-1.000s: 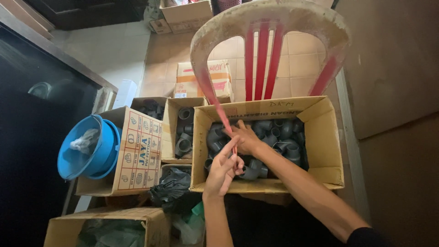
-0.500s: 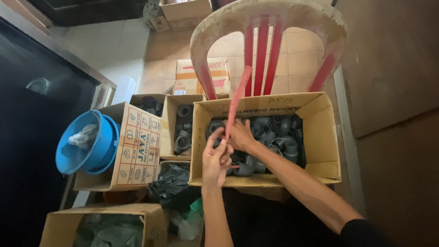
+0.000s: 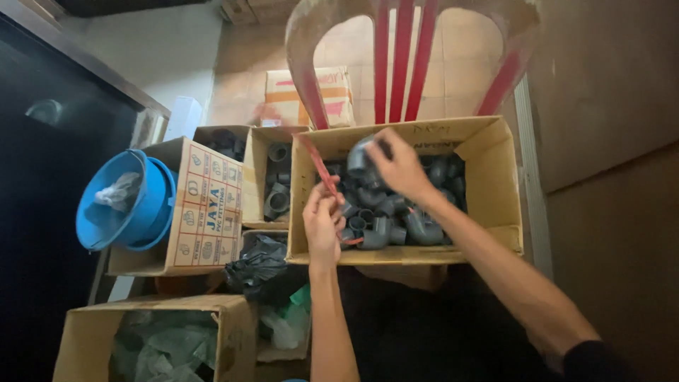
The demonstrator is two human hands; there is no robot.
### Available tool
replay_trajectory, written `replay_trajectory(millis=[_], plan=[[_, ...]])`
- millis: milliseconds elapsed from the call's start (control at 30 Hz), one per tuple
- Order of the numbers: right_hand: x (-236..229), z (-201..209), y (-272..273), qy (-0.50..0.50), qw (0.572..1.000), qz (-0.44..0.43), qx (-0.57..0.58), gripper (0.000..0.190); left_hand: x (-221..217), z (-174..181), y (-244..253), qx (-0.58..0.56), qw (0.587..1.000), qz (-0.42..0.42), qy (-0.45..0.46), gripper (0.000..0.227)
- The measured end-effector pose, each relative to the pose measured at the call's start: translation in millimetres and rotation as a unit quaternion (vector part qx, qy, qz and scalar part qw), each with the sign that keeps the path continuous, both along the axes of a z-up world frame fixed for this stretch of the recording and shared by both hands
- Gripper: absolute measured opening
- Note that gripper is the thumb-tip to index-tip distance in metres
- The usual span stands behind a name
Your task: Stringing multiple PVC elbow joints onto a pink plastic strap for organization or transport.
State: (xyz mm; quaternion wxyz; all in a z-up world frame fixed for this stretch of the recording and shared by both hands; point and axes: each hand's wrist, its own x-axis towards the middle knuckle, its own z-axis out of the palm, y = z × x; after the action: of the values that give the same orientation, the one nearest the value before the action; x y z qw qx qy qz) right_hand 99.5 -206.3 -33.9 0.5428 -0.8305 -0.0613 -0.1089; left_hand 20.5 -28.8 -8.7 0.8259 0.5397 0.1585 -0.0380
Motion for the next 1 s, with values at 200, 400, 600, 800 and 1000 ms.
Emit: replay_trajectory(millis=[200,400,600,800,1000], plan=[[-19,0,-29,0.220,0.874,-0.089,0.425,0.021,-10,-13,-11,0.261,0.962,-0.010,-0.080,0.025],[-5,-6,-31,0.206,0.857,-0.132,0.453,0.023,-9,-12,-14,0.339,0.937,0.011,-0.087,0.016],[-5,3,-34,0.200,0.856,-0.147,0.453,0.023,-14,-31,-6,0.370,0.918,0.087,-0.116,0.014],[-4,-1,-36,0.195,0.850,-0.178,0.455,0.025,-21,-15,-4,0.355,0.908,0.161,-0.151,0.017],[-1,-14,-40,0.174,0.861,-0.207,0.431,0.034,-23,-17,-5,0.365,0.897,0.185,-0.168,0.018]])
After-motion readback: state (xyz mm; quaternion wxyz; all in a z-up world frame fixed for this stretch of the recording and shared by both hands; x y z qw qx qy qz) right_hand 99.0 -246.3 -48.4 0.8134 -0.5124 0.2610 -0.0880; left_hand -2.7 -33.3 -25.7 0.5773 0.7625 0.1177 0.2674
